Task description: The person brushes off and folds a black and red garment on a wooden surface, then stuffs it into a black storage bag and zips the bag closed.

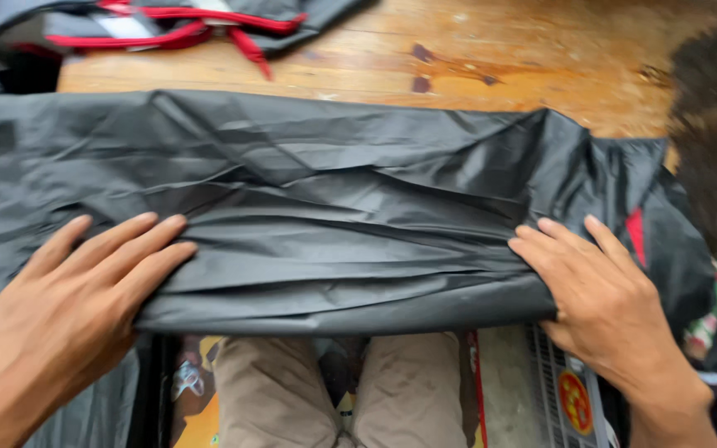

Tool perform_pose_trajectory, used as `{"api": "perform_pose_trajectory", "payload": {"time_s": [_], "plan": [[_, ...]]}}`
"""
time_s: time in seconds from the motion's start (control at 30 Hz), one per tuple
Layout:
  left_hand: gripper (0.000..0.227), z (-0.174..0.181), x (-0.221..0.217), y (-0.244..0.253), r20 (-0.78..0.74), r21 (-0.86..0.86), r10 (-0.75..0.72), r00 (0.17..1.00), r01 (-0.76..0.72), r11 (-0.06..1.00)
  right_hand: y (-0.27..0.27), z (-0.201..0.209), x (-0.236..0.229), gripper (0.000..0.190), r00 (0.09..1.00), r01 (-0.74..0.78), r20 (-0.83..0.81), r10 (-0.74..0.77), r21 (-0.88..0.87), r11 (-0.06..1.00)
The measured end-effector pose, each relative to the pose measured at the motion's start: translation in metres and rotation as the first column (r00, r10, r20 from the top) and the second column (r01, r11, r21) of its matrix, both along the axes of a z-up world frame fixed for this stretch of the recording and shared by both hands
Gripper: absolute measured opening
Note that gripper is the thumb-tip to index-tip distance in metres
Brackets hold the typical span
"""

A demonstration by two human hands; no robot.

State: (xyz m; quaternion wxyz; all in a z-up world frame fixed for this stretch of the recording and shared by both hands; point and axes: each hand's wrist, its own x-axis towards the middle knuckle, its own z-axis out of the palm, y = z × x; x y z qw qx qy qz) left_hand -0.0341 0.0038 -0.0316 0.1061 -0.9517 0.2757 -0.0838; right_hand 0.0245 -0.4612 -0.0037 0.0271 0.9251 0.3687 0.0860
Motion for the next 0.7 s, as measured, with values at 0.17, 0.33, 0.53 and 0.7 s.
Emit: {"api": "perform_pose_trajectory", "payload": {"time_s": [0.17,0.33,0.53,0.7], "plan": [[0.074,-0.015,-0.010,0.001,0.074,-0.205,0.059,0.995,-0.043,0.978,0.002,-0.004,-0.005,0.081,0.995,-0.050,0.085,0.044,0.070,0.996],[0.083,-0.035,-0.007,0.019,-0.009,-0.117,0.162,0.987,-0.162,0.980,0.001,-0.004,-0.002,0.080,0.995,-0.053,0.093,0.048,0.058,0.997],[0.048,0.004,-0.014,-0.044,0.301,-0.082,0.065,0.951,-0.042,0.996,0.004,-0.005,-0.005,0.082,0.998,0.009,0.063,-0.016,0.108,0.994],[0.047,0.007,-0.020,-0.088,0.411,-0.145,0.074,0.908,-0.015,0.989,0.001,-0.001,-0.003,0.081,0.997,0.052,0.054,-0.055,0.058,0.997]]}}
